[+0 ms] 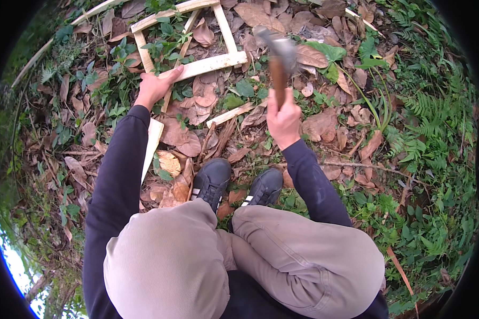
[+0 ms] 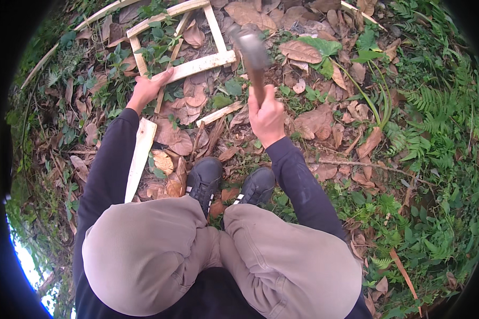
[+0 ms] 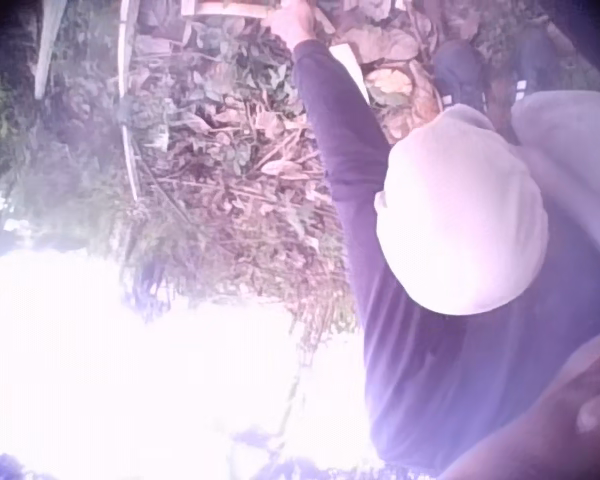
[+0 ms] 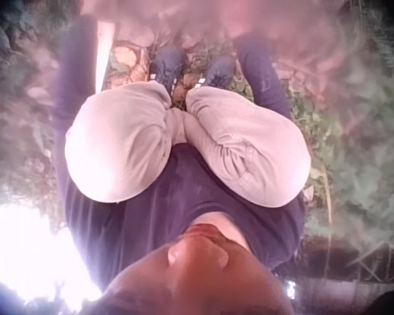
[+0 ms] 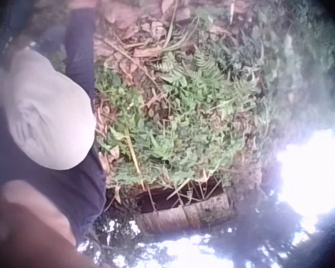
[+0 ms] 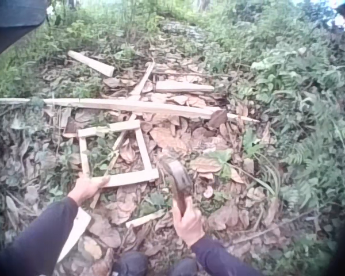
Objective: The person is assembling a square wooden frame on the forest floor. They use a hammer to drive nails into the corners of the frame to secure the joints. The person repeatedly adjusts the frame and hammers the nails to ensure the structure is stable.
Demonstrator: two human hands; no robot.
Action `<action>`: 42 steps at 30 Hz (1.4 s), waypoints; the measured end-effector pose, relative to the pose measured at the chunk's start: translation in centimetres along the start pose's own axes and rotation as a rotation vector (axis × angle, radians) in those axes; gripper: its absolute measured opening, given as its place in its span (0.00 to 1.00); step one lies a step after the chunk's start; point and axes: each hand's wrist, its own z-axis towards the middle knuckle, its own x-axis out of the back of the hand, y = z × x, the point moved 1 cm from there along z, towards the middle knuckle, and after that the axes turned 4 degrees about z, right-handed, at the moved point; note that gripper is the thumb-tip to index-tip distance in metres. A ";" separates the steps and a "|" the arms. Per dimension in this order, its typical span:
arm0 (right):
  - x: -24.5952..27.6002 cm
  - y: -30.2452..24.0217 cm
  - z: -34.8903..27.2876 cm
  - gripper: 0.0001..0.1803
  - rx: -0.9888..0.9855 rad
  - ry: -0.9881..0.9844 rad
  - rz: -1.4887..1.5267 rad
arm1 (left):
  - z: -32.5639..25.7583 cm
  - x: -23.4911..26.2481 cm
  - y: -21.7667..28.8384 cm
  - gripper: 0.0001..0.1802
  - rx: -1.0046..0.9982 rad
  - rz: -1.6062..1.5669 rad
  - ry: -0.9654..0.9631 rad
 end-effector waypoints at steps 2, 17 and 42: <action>-0.8 3.5 -1.0 0.15 -0.090 -0.326 -0.349 | 0.6 -0.5 -1.3 0.83 -0.025 0.000 0.039; 0.0 -2.7 -4.0 0.14 -0.187 -0.369 -0.070 | -0.8 -0.5 -1.5 0.79 0.062 0.008 0.078; 4.4 -3.1 -3.9 0.13 -0.379 -0.228 -0.021 | 1.5 -4.9 9.9 0.25 -0.746 0.039 0.073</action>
